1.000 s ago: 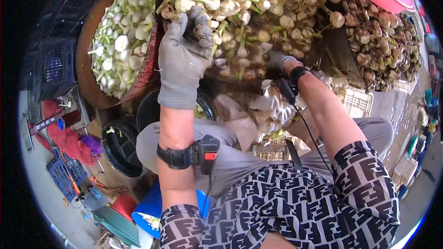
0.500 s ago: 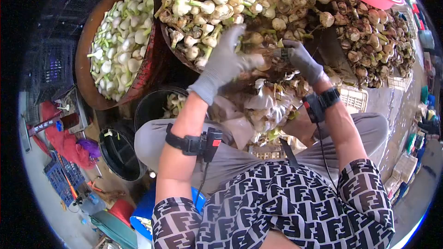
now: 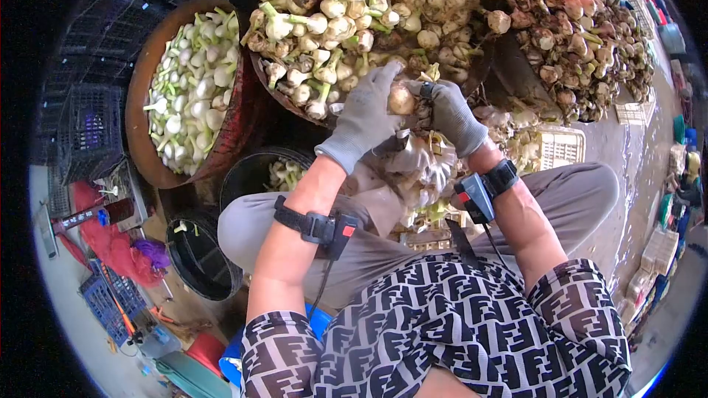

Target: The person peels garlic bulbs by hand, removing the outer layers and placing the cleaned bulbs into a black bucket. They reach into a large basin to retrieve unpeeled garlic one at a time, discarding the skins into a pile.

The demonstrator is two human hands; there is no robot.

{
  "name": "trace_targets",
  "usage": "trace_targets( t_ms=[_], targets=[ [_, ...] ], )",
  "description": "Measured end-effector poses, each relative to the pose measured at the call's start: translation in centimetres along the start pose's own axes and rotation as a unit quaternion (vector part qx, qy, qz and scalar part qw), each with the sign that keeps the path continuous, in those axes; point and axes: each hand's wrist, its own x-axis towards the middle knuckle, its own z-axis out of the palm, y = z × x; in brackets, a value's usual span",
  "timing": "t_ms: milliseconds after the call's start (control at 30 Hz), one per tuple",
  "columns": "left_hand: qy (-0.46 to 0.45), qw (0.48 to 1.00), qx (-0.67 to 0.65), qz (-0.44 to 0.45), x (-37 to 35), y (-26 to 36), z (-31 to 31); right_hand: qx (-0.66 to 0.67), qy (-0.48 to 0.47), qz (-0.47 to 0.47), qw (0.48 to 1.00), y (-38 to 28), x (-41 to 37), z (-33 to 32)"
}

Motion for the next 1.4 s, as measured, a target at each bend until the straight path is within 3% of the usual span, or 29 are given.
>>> trace_targets(
  t_ms=[100,200,267,300,333,400,433,533,567,600,633,733,800,833,867,933,967,1033,1067,1100,1133,1200,1233,1333,1367,1400],
  targets=[
    [0.002,1.0,-0.014,0.005,0.0,-0.3,-0.2,-0.126,-0.001,-0.162,0.979,-0.4,-0.8,-0.5],
    [0.01,0.996,-0.082,-0.022,-0.1,-0.7,-0.4,-0.188,-0.044,-0.189,0.963,1.1,-0.4,-1.0],
    [0.019,0.98,-0.188,-0.06,-0.2,-2.0,0.4,-0.037,-0.05,-0.08,0.995,0.7,-0.8,-1.0],
    [-0.012,0.947,-0.301,-0.112,0.1,-2.5,0.6,0.039,-0.052,-0.024,0.998,0.3,-1.0,-0.9],
    [-0.024,0.878,-0.455,-0.146,0.2,-2.9,0.9,0.155,-0.045,0.035,0.986,0.4,-0.9,-0.6],
    [-0.043,0.664,-0.719,-0.201,0.3,-2.8,0.9,0.378,-0.03,0.151,0.913,0.3,-0.7,0.0],
    [-0.021,0.596,-0.74,-0.31,0.3,-1.3,0.1,0.319,-0.007,0.128,0.939,0.0,-0.9,0.5],
    [-0.16,0.521,-0.814,-0.199,-0.2,-3.4,-0.3,0.175,0.036,0.067,0.982,-1.0,-1.4,1.3],
    [-0.083,0.686,-0.707,-0.151,-0.2,-4.6,1.1,0.154,0.034,0.06,0.986,-0.9,-1.4,1.3],
    [-0.005,0.819,-0.566,-0.097,0.2,-6.2,3.2,0.134,0.033,0.052,0.989,-0.9,-1.4,1.3],
    [0.072,0.914,-0.398,-0.038,0.4,-6.4,3.9,0.133,0.02,0.069,0.988,-1.0,-1.4,1.3],
    [0.09,0.881,-0.423,-0.193,0.3,-5.6,3.5,0.259,-0.003,0.024,0.965,-0.5,-1.6,1.0],
    [0.084,0.794,-0.534,-0.279,0.2,-4.8,2.4,0.21,-0.018,0.001,0.977,-1.0,-2.7,0.5],
    [0.08,0.742,-0.584,-0.32,0.1,-4.5,2.0,0.13,-0.027,-0.042,0.99,-1.0,-2.9,0.2],
    [0.073,0.73,-0.58,-0.353,0.1,-4.4,1.8,0.05,-0.03,-0.087,0.994,-1.0,-3.2,-0.1],
    [0.057,0.708,-0.568,-0.416,0.2,-4.6,1.3,-0.218,-0.031,-0.236,0.947,0.2,-3.0,-0.4],
    [0.071,0.831,-0.485,-0.263,-0.4,-5.3,1.3,-0.171,0.003,-0.253,0.952,1.0,-2.9,0.0],
    [0.052,0.806,-0.539,-0.24,0.1,-4.5,0.6,0.051,-0.001,-0.162,0.986,-0.3,-3.0,0.8],
    [0.043,0.791,-0.566,-0.228,0.5,-4.2,0.5,0.182,-0.022,-0.054,0.982,-0.7,-2.8,1.0],
    [0.013,0.826,-0.522,-0.211,0.5,-4.7,0.9,0.314,-0.013,0.055,0.948,-1.1,-2.7,1.3],
    [-0.014,0.858,-0.476,-0.191,0.6,-5.0,1.3,0.244,-0.029,0.026,0.969,-1.4,-2.7,1.2],
    [0.055,0.927,-0.319,-0.189,0.6,-4.4,3.0,0.101,-0.058,-0.034,0.993,-2.2,-3.1,1.1],
    [0.054,0.895,-0.361,-0.257,0.4,-2.4,1.4,0.177,-0.062,-0.005,0.982,-2.5,-3.4,1.2],
    [0.076,0.737,-0.61,-0.281,0.5,-3.3,1.1,0.066,0.007,-0.097,0.993,-1.7,-4.2,-0.7],
    [0.078,0.715,-0.643,-0.261,0.5,-3.5,0.7,-0.115,0.046,-0.186,0.975,-0.3,-4.3,-2.2],
    [0.068,0.655,-0.704,-0.265,0.5,-3.4,0.0,-0.034,0.08,-0.191,0.978,-2.9,-4.8,-2.2]
  ],
)
